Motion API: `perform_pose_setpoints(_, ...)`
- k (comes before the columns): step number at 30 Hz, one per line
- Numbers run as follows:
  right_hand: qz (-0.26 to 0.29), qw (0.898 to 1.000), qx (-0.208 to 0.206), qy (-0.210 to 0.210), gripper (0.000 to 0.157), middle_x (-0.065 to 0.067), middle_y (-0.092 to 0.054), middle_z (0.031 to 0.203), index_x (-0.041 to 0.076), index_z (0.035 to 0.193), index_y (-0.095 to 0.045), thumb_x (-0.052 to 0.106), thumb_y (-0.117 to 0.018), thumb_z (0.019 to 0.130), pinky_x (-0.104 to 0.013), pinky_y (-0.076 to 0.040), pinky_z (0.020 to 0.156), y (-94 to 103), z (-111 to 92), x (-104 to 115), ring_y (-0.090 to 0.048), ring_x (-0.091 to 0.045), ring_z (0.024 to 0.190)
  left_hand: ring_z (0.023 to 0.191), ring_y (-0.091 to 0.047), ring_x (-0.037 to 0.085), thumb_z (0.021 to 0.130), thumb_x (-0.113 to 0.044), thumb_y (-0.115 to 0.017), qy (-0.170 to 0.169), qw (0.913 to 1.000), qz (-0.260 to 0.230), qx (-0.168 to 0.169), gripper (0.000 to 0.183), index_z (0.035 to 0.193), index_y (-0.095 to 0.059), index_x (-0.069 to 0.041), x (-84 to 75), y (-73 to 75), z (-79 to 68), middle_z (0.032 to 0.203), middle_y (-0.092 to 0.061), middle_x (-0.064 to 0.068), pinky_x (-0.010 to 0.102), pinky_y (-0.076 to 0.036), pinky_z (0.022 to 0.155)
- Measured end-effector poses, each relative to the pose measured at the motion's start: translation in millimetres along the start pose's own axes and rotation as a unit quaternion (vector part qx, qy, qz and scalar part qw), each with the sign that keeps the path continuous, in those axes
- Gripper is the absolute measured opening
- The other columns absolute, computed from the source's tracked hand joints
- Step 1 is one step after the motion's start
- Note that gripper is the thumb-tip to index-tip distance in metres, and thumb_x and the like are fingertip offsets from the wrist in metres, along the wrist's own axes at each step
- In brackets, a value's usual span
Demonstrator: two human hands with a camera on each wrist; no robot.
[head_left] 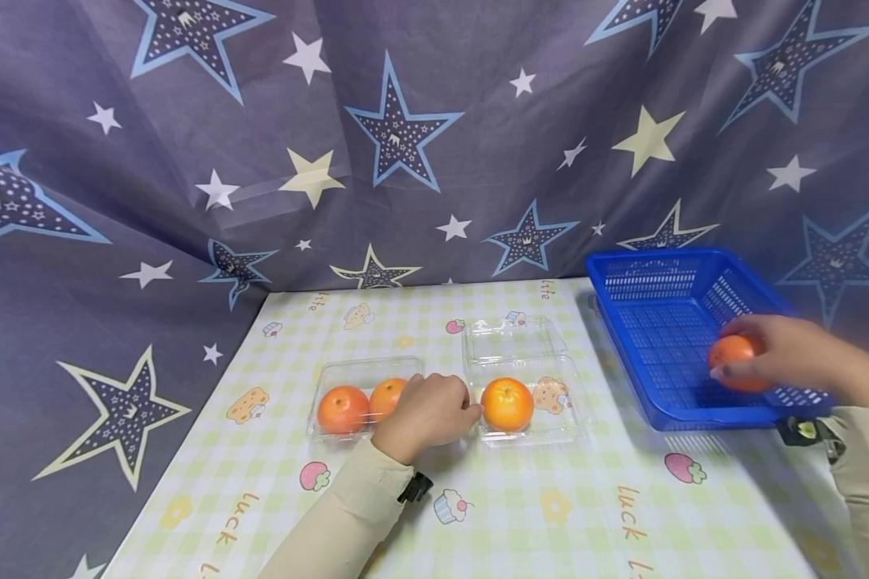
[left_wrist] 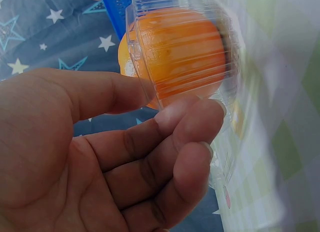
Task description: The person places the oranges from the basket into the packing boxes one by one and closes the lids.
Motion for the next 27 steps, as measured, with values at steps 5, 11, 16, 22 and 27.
perform_pose_setpoints(5, 0.015, 1.0, -0.005, -0.005, 0.068, -0.009, -0.071, 0.096, 0.002, 0.123, -0.066, 0.051, -0.085, 0.081, -0.036, -0.047, 0.062, 0.3, -4.3, 3.1, -0.061, -0.024, 0.081, 0.055, -0.045, 0.016, 0.096, -0.038, -0.063, -0.001, 1.0, 0.0, -0.001, 0.048, 0.053, -0.053, -0.021, -0.3, -0.1, 0.2, 0.048, -0.037, -0.008, 0.043, -0.036, 0.089)
perform_pose_setpoints(11, 0.032, 0.999, -0.012, -0.007, 0.067, -0.008, -0.071, 0.095, 0.003, 0.126, -0.064, 0.048, -0.086, 0.081, -0.036, -0.047, 0.063, 2.0, -7.4, 13.9, -0.06, -0.021, 0.079, 0.055, -0.045, 0.017, 0.096, -0.038, -0.063, -0.001, 1.0, 0.001, -0.001, 0.048, 0.053, -0.053, -0.02, -0.7, 0.0, 0.7, 0.049, -0.037, -0.008, 0.041, -0.035, 0.085)
perform_pose_setpoints(16, 0.036, 0.999, -0.016, -0.006, 0.069, -0.009, -0.071, 0.096, 0.004, 0.128, -0.063, 0.05, -0.086, 0.081, -0.036, -0.047, 0.062, 5.3, -8.9, 24.4, -0.06, -0.022, 0.079, 0.055, -0.045, 0.017, 0.096, -0.039, -0.063, 0.001, 1.0, 0.0, 0.002, 0.047, 0.054, -0.054, -0.02, -0.8, 0.3, 0.6, 0.05, -0.039, -0.007, 0.041, -0.035, 0.085)
perform_pose_setpoints(22, 0.061, 0.998, -0.021, -0.01, 0.072, -0.01, -0.073, 0.101, 0.007, 0.132, -0.061, 0.053, -0.085, 0.081, -0.035, -0.048, 0.062, 7.1, -11.2, 40.9, -0.061, -0.021, 0.081, 0.055, -0.045, 0.017, 0.096, -0.039, -0.063, 0.001, 1.0, 0.001, 0.002, 0.047, 0.054, -0.053, -0.02, 0.1, 0.6, 0.0, 0.049, -0.039, -0.007, 0.041, -0.036, 0.086)
perform_pose_setpoints(27, 0.085, 0.996, -0.038, -0.016, 0.074, -0.016, -0.073, 0.107, 0.005, 0.134, -0.06, 0.052, -0.085, 0.082, -0.033, -0.049, 0.062, 6.5, -13.2, 53.7, -0.063, -0.023, 0.085, 0.055, -0.044, 0.017, 0.097, -0.04, -0.063, -0.002, 1.0, 0.003, 0.002, 0.049, 0.054, -0.052, -0.02, 0.7, 0.8, -0.5, 0.05, -0.037, -0.006, 0.04, -0.035, 0.083)
Point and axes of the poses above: each hand's wrist, its own z-axis towards the middle knuckle, its own y-axis out of the back of the hand, x = y × z, the point moved 3 cm from there along z, towards the middle knuckle
